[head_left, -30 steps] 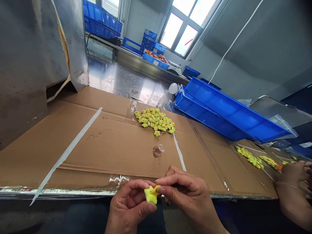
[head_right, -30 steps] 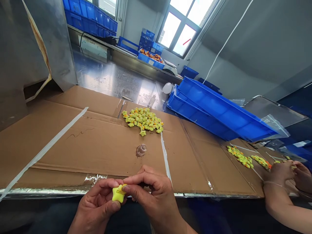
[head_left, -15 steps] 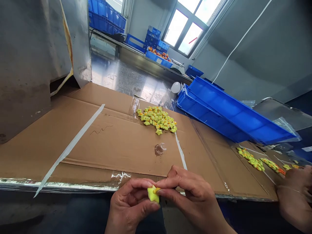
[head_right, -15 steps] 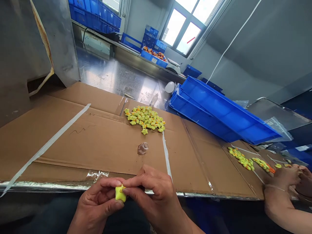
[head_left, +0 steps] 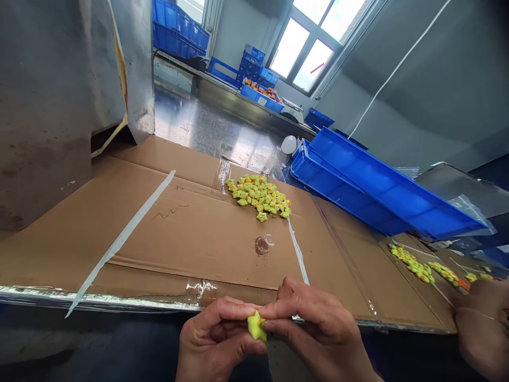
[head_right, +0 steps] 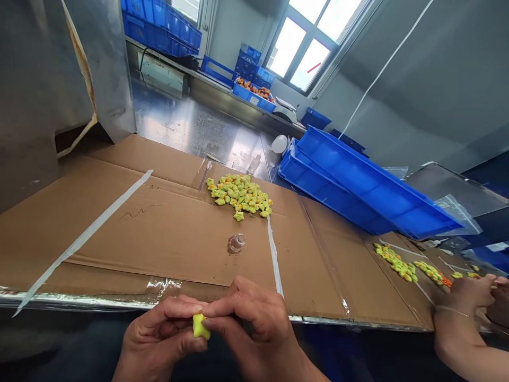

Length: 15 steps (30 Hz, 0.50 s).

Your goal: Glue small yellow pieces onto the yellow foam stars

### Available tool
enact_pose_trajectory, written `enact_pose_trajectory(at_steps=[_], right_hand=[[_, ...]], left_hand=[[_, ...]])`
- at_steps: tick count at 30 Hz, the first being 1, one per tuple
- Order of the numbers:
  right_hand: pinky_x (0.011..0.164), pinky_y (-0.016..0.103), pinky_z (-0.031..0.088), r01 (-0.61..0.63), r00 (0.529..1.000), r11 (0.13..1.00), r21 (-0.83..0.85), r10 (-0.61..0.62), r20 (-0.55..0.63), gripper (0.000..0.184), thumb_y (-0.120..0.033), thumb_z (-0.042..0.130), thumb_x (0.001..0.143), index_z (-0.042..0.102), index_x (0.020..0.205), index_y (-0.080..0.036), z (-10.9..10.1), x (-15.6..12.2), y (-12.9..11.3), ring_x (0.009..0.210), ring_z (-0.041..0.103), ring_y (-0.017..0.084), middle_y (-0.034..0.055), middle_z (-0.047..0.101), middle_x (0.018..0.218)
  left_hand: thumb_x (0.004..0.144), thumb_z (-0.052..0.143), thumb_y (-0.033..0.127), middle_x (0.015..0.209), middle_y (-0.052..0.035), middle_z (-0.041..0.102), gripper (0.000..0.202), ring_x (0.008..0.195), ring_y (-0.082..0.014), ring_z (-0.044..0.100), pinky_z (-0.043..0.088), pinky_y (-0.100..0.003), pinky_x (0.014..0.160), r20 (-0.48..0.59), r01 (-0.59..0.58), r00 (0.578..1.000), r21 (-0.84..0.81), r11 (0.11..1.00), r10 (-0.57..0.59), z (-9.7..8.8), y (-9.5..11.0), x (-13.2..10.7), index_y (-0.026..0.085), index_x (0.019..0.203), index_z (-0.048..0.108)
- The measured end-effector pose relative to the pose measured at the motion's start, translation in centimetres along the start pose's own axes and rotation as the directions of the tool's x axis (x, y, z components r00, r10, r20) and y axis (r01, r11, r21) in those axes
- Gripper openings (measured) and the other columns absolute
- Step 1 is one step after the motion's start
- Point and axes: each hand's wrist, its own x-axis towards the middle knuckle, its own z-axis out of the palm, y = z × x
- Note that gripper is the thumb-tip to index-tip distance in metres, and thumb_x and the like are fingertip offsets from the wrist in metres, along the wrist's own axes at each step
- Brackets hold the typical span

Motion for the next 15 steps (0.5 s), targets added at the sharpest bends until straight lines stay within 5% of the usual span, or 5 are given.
enact_pose_trajectory(at_steps=[7, 11, 15], right_hand=[[0.049, 0.023, 0.039, 0.030, 0.998, 0.999, -0.017, -0.031, -0.050, 0.011, -0.009, 0.068, 0.083, 0.073, 0.087, -0.018, 0.3, -0.1, -0.1, 0.054, 0.054, 0.013, 0.0007, 0.060, 0.062], [0.058, 0.019, 0.048, 0.016, 0.997, 1.000, 0.007, -0.016, -0.071, 0.024, -0.023, 0.071, 0.086, 0.067, 0.110, -0.026, 0.1, 0.2, -0.3, 0.059, 0.062, 0.012, -0.0012, 0.070, 0.073], [0.072, 0.017, 0.052, -0.067, 0.977, 0.989, 0.134, 0.092, -0.191, 0.022, -0.024, 0.049, 0.099, 0.058, 0.117, -0.029, 0.3, -0.1, -0.4, 0.074, 0.068, 0.012, -0.0024, 0.073, 0.086]], left_hand=[[0.043, 0.088, 0.009, 0.064, 0.0004, 0.076, 0.025, 0.059, -0.0143, 0.069, 0.056, -0.017, 0.060, -0.016, 0.011, 1.000, -0.004, 1.000, -0.011, 0.2, 0.4, 0.2, 0.020, 0.062, 0.077], [0.044, 0.090, 0.018, 0.064, -0.0033, 0.077, 0.025, 0.059, -0.0152, 0.071, 0.056, -0.017, 0.060, 0.041, 0.111, 0.993, -0.052, 0.992, -0.109, 0.0, 0.6, 0.7, 0.019, 0.065, 0.076], [0.044, 0.090, 0.027, 0.064, -0.0063, 0.077, 0.027, 0.053, -0.0174, 0.071, 0.055, -0.018, 0.048, 0.080, 0.284, 0.958, -0.089, 0.955, -0.277, -0.1, 1.2, 1.0, 0.020, 0.066, 0.076]])
